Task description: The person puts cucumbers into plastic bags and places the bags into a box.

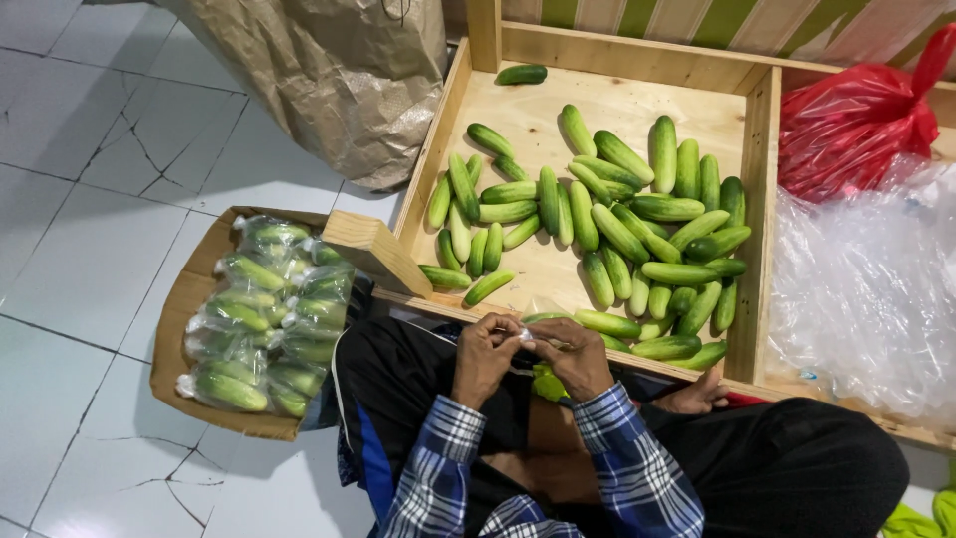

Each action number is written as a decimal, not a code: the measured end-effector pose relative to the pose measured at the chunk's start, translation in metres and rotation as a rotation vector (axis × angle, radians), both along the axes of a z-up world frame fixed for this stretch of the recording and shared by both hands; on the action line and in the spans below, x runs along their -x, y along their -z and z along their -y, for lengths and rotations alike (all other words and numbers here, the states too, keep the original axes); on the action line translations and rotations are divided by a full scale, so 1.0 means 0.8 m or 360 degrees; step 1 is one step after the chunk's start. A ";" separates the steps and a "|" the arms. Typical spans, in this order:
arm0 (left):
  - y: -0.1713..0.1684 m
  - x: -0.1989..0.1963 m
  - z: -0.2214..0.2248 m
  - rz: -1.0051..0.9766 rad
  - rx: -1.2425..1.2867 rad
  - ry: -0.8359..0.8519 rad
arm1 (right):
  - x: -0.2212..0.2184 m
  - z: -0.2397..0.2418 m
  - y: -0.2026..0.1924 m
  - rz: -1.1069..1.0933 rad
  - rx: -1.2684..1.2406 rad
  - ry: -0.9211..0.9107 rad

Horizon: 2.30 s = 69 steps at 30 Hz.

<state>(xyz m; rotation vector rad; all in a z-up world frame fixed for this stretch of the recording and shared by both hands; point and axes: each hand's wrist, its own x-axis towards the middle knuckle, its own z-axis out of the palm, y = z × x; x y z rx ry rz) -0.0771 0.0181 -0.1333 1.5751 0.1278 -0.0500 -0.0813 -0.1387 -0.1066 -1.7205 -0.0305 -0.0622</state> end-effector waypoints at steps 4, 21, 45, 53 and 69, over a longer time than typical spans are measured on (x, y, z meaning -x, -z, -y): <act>-0.005 -0.005 -0.010 -0.0116 0.0131 0.0076 | -0.002 -0.002 0.005 0.0030 0.0071 0.0000; -0.034 0.024 0.031 0.0607 -0.0703 -0.0273 | 0.003 -0.005 0.076 -0.0044 -0.0336 0.0211; -0.038 0.016 0.020 0.0509 -0.0230 -0.0184 | -0.002 0.020 0.038 -0.0389 -0.0533 -0.0087; -0.014 0.018 0.026 0.0749 -0.0414 -0.0224 | -0.015 0.018 0.028 -0.0512 -0.0716 -0.0110; -0.025 0.009 0.024 0.1199 -0.0979 -0.0439 | -0.020 0.001 0.012 -0.0421 -0.0628 -0.0112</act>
